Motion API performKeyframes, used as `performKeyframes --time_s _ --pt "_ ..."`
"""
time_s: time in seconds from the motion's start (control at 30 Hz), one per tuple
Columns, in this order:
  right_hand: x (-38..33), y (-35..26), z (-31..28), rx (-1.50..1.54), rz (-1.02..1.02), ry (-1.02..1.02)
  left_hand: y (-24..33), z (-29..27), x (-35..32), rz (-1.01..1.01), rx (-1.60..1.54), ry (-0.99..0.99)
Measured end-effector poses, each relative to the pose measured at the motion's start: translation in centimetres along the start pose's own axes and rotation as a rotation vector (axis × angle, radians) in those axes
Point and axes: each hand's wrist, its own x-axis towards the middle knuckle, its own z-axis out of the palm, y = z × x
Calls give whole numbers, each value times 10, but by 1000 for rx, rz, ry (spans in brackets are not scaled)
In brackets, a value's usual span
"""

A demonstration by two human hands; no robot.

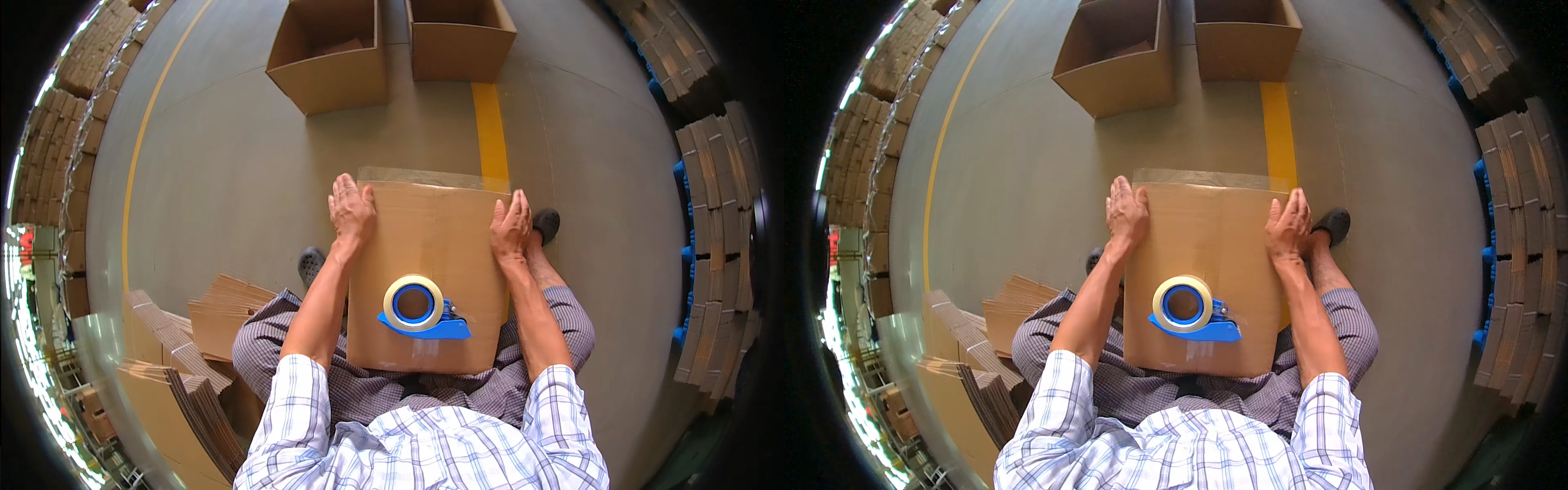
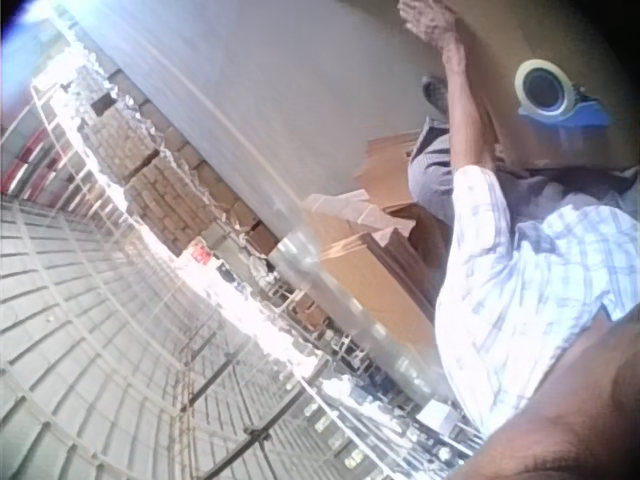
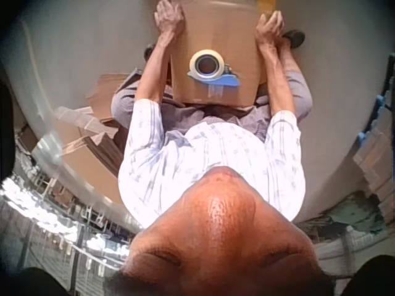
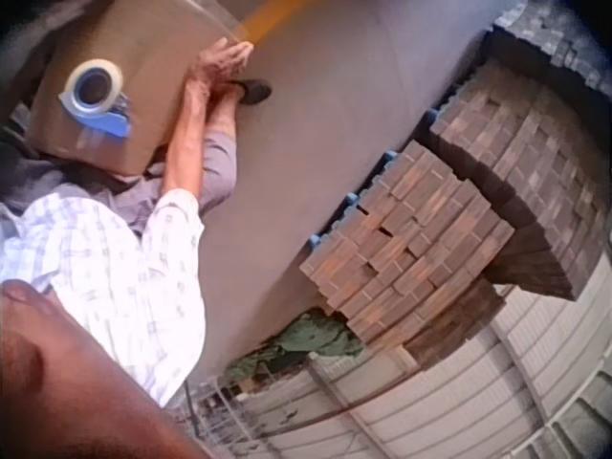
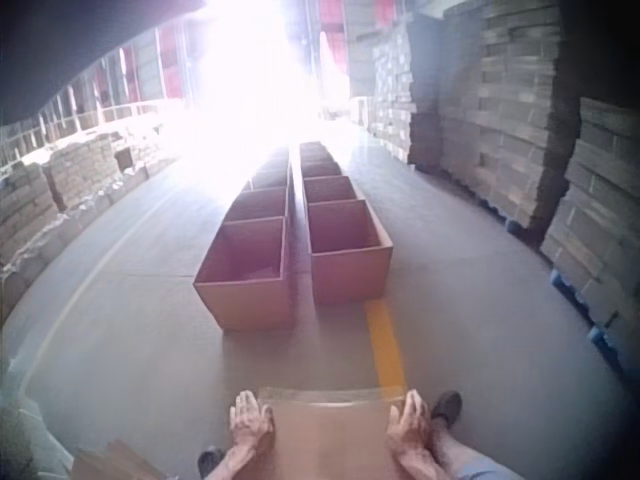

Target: The person sits on the warehouse floor and assembles flat cardboard boxes into rectangular containers. They fold the flaps, close the tops, and seal the boxes using a handheld tape dispenser. The person repeats this process for multiple boxes, placing each finished box aside.

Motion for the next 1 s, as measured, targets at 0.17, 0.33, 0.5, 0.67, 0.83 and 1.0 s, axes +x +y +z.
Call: performKeyframes --time_s 0.17,0.33,0.5,0.67,0.83,1.0 --pt "-15 -38 4 90 -573 -114 43 6 -25 810 189 -25" --pt "-5 -73 24 168 -493 -77 76 19 -15 870 136 -33" --pt "21 -78 31 284 -381 -144 97 22 7 696 142 -136" --pt "46 -84 32 121 -225 -372 104 31 23 284 176 -364" --pt "47 -63 26 56 -195 -4 85 36 21 406 286 364" --pt "45 -10 22 52 430 66 53 7 24 -155 153 414"
